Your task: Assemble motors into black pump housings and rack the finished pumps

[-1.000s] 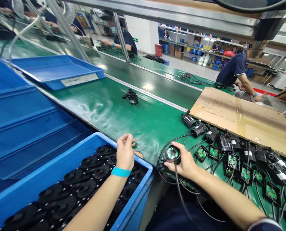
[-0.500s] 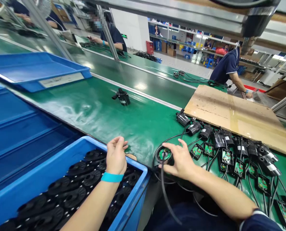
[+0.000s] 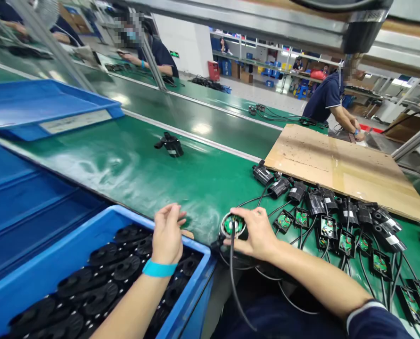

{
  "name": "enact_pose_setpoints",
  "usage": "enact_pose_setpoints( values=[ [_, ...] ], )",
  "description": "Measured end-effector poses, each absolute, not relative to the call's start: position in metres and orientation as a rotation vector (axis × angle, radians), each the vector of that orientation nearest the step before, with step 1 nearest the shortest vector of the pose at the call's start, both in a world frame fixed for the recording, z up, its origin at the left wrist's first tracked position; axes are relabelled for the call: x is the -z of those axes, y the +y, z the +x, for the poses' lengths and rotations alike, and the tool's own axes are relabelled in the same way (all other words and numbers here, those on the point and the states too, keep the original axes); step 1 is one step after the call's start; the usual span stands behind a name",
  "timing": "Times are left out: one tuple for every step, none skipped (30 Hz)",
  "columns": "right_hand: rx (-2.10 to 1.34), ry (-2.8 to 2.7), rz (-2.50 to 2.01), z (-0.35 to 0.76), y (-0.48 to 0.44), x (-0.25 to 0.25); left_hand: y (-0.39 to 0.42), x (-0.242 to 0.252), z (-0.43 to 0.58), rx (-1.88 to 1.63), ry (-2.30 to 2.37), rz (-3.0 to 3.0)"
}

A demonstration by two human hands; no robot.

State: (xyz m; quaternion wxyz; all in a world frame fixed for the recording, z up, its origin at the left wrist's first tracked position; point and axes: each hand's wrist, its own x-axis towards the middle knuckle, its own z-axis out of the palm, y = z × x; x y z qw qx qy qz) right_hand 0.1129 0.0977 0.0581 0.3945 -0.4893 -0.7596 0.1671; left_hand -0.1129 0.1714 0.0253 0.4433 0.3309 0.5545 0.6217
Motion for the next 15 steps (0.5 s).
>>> enact_pose_setpoints(
  values=[
    [-0.537, -1.807, -1.287, 0.11, 0.106, -0.06, 0.166, -0.031, -0.107, -1.478, 1.322, 0.859],
    [-0.671, -1.631, -1.316, 0.105, 0.115, -0.063, 0.161, -0.037, -0.1, -1.396, 1.251, 0.906],
    [-0.812, -1.435, -1.323, 0.1, 0.125, -0.065, 0.159, -0.043, -0.091, -1.305, 1.168, 0.959],
    [-0.937, -1.249, -1.315, 0.095, 0.136, -0.067, 0.16, -0.049, -0.082, -1.22, 1.087, 1.012],
    [-1.034, -1.097, -1.298, 0.09, 0.147, -0.067, 0.164, -0.053, -0.071, -1.16, 1.038, 1.062],
    [-1.102, -0.992, -1.277, 0.087, 0.156, -0.066, 0.171, -0.057, -0.061, -1.132, 1.026, 1.108],
    [-1.144, -0.937, -1.257, 0.085, 0.164, -0.064, 0.181, -0.059, -0.05, -1.133, 1.048, 1.148],
    [-1.172, -0.921, -1.242, 0.085, 0.169, -0.062, 0.194, -0.06, -0.04, -1.144, 1.086, 1.18],
    [-1.197, -0.933, -1.228, 0.089, 0.171, -0.059, 0.208, -0.06, -0.031, -1.152, 1.129, 1.207],
    [-1.225, -0.95, -1.213, 0.095, 0.169, -0.058, 0.222, -0.059, -0.022, -1.151, 1.16, 1.233],
    [-1.25, -0.974, -1.2, 0.105, 0.163, -0.058, 0.236, -0.058, -0.014, -1.138, 1.173, 1.262],
    [-1.267, -1.003, -1.193, 0.117, 0.154, -0.058, 0.249, -0.057, -0.006, -1.116, 1.167, 1.296],
    [-1.273, -1.033, -1.191, 0.13, 0.14, -0.06, 0.261, -0.057, 0.002, -1.091, 1.158, 1.339],
    [-1.27, -1.059, -1.194, 0.145, 0.123, -0.064, 0.271, -0.057, 0.011, -1.064, 1.145, 1.388],
    [-1.263, -1.078, -1.199, 0.16, 0.103, -0.069, 0.278, -0.059, 0.02, -1.034, 1.13, 1.44]
  ],
)
